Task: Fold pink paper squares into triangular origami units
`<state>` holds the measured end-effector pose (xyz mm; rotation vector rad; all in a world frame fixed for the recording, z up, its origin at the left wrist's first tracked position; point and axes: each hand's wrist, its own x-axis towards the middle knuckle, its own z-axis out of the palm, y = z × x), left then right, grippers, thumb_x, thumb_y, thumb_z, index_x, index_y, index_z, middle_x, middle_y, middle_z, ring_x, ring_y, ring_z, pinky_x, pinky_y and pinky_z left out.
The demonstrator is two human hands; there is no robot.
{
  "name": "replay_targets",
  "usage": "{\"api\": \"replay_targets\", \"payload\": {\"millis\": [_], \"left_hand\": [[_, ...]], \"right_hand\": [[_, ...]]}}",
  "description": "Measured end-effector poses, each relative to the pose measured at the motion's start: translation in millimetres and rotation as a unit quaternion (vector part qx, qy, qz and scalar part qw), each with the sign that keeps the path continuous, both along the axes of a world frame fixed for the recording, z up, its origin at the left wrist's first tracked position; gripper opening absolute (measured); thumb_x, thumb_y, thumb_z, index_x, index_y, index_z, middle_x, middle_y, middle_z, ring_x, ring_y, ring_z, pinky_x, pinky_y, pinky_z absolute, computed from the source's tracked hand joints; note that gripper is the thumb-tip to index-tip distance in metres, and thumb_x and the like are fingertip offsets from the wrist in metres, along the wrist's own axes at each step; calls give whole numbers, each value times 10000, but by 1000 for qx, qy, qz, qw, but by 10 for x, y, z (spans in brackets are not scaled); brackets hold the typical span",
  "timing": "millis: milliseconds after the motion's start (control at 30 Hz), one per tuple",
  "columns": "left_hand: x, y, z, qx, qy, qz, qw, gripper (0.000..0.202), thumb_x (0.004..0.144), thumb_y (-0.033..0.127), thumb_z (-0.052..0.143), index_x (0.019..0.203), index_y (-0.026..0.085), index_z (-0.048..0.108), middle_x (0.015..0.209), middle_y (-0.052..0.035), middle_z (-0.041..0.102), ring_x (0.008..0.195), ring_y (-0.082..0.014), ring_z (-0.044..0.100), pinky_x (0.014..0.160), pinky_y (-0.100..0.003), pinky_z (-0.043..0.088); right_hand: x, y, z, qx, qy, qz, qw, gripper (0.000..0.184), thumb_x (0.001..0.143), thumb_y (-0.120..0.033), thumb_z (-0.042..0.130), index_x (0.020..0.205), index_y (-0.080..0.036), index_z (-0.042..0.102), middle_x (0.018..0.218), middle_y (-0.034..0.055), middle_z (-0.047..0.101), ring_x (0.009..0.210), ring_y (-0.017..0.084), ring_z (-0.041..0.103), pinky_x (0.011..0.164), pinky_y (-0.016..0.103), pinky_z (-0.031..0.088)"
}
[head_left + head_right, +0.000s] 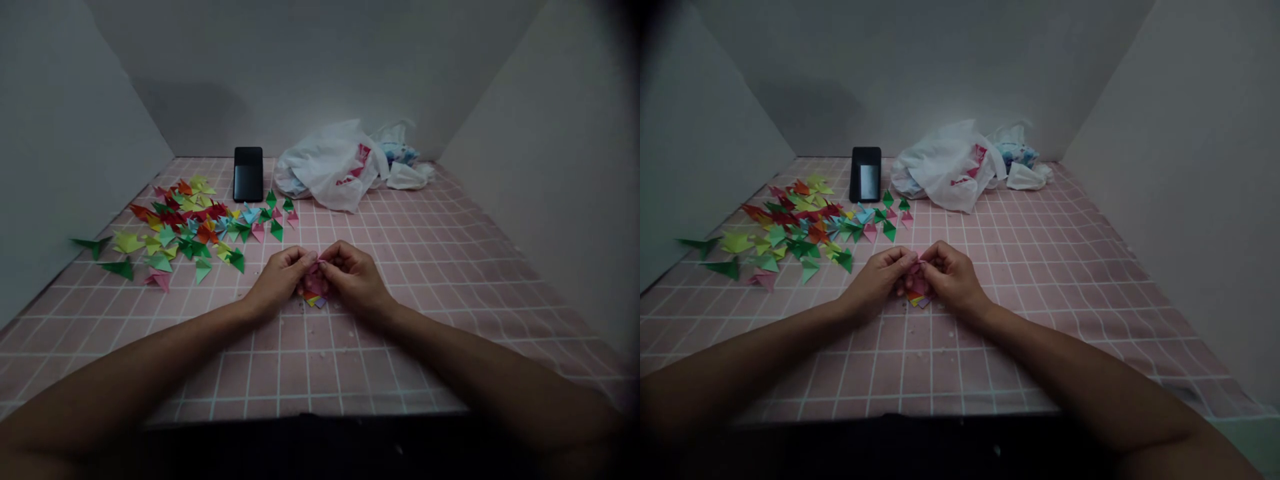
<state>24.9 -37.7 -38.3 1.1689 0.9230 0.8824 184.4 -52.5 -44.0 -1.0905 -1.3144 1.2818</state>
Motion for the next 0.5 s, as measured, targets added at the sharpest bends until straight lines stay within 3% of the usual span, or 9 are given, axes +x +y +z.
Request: {"api": "replay_targets", "payload": {"millis": [200,333,500], "left_hand": [[17,-12,13,-21,-7,20,1000,234,858,344,649,728,170,564,565,45,553,450,-56,475,441,-172,356],[21,-20,19,-7,-15,26,1000,228,868,344,647,743,170,568,569,44,565,470,-62,502,460,-174,377],[-4,-2,-4,12,-20,10,1000,222,844,364,704,883,174,597,631,31,628,513,-91,563,485,-195,419]], "right_hand": [[3,4,-29,20,-16,0,1000,164,800,-302,698,794,-214,560,621,-50,593,482,103,550,454,240,436],[10,8,-19,-9,3,9,1000,176,812,-321,694,808,-213,556,607,-46,612,478,111,562,461,247,450],[23,16,-7,-39,48,18,998,195,799,-340,715,799,-205,574,608,-33,651,470,114,579,463,246,458]]}}
